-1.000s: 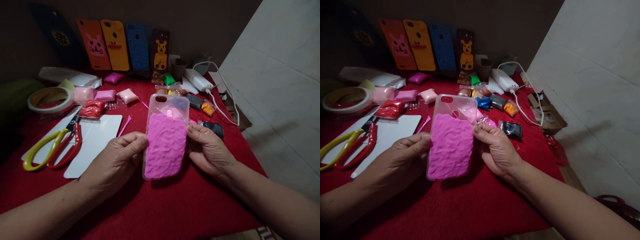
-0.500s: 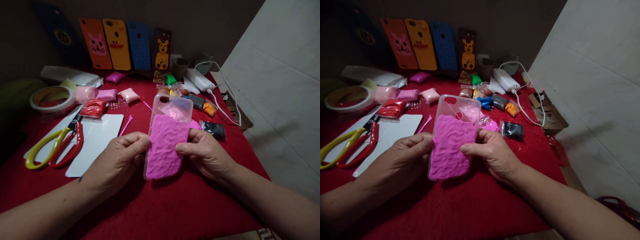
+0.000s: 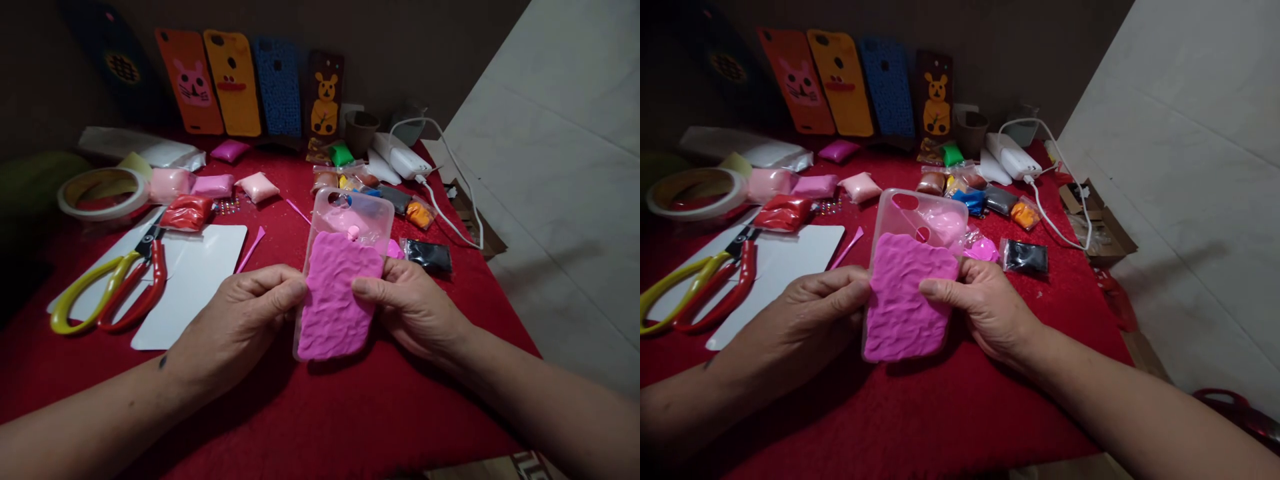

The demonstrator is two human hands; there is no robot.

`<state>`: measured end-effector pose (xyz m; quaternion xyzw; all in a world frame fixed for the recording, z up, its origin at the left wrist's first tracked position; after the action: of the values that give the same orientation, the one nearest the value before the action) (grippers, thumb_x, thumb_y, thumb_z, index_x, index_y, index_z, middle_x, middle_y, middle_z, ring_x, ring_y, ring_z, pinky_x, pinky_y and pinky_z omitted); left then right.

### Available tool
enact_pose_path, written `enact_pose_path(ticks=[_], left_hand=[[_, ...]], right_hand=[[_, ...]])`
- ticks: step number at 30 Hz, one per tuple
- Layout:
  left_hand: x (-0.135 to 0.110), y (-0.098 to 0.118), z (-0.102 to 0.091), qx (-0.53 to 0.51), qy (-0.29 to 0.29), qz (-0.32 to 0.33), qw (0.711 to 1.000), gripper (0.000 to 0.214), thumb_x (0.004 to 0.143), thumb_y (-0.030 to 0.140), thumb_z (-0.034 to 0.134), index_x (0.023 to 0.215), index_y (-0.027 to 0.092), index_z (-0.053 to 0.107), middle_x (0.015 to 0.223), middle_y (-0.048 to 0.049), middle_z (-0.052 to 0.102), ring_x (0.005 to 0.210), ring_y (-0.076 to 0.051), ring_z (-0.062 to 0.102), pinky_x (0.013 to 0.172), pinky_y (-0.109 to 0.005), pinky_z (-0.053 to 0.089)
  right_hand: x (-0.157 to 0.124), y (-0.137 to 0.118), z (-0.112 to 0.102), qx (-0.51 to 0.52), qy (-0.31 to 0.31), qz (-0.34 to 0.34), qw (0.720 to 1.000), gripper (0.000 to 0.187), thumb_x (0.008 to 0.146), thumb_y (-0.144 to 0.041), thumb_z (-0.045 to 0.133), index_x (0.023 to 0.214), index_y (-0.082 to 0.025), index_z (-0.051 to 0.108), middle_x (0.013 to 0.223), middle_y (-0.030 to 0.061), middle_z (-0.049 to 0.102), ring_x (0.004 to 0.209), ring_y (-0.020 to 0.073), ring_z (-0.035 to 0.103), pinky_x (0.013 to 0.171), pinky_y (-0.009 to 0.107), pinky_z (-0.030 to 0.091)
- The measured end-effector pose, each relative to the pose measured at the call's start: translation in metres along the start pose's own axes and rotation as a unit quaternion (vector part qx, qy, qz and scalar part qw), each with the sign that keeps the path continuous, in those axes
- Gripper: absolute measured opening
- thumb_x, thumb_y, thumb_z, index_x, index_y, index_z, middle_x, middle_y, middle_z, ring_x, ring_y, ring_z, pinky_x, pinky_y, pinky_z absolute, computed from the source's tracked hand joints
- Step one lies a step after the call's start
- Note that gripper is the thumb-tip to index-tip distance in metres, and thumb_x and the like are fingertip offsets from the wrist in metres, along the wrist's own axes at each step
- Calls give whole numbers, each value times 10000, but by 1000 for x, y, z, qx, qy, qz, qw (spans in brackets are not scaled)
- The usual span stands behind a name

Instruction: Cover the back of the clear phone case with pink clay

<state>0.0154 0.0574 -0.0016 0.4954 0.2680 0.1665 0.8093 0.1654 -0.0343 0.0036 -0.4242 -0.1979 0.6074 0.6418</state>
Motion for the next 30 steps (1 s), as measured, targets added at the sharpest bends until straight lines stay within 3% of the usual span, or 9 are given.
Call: enact_pose_path(ticks=[4, 7, 12, 17, 30], left_hand=[[-1, 1, 1, 1, 0, -2, 1000, 260, 826, 411, 754, 737, 169, 718, 633, 4, 614, 577, -100, 532, 569, -205, 451], [-1, 2, 2, -24, 9, -6, 1000, 290, 790, 407, 788, 681, 159, 686, 595, 15, 584, 535, -89, 501, 536, -199, 437], [4, 3, 2, -67, 34, -10, 997, 319, 730, 408, 839, 655, 155, 660, 573, 34, 547, 512, -74, 462, 524, -195, 432], [3, 2, 0, -44, 17, -2, 999, 307, 768, 415, 808, 669, 157, 675, 615, 11, 601, 560, -93, 519, 557, -204, 452], [2, 3, 0, -34, 14, 6, 999, 291, 788, 397, 796, 663, 160, 681, 601, 20, 589, 544, -83, 502, 541, -194, 438]], right_hand=[[-1, 1, -1, -4, 16, -2, 1000, 152, 690, -249, 863, 795, -191, 770, 809, 26, 773, 684, 150, 681, 785, 333, 560], [-1, 1, 0, 2, -11, 14, 1000, 267, 658, -291, 889, 877, -189, 775, 911, 56, 783, 798, 193, 715, 877, 388, 556], [-1, 5, -2, -54, -48, 17, 997, 453, 607, -168, 905, 1032, -215, 757, 1072, 54, 774, 961, 213, 718, 916, 376, 557], [-1, 7, -3, -52, -38, 14, 998, 338, 659, -163, 865, 981, -204, 772, 928, 27, 790, 840, 180, 731, 870, 350, 572], [-2, 10, -4, -46, -45, 49, 997, 226, 709, -177, 841, 928, -191, 785, 896, 29, 790, 789, 148, 715, 822, 298, 559]])
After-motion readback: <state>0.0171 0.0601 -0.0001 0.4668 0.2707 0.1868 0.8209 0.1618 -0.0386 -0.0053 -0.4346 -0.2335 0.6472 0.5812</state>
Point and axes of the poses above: each hand's wrist, its own x-axis towards the middle knuckle, its own z-axis out of the palm, y = z × x, the point moved 3 cm from there along x, towards the middle knuckle
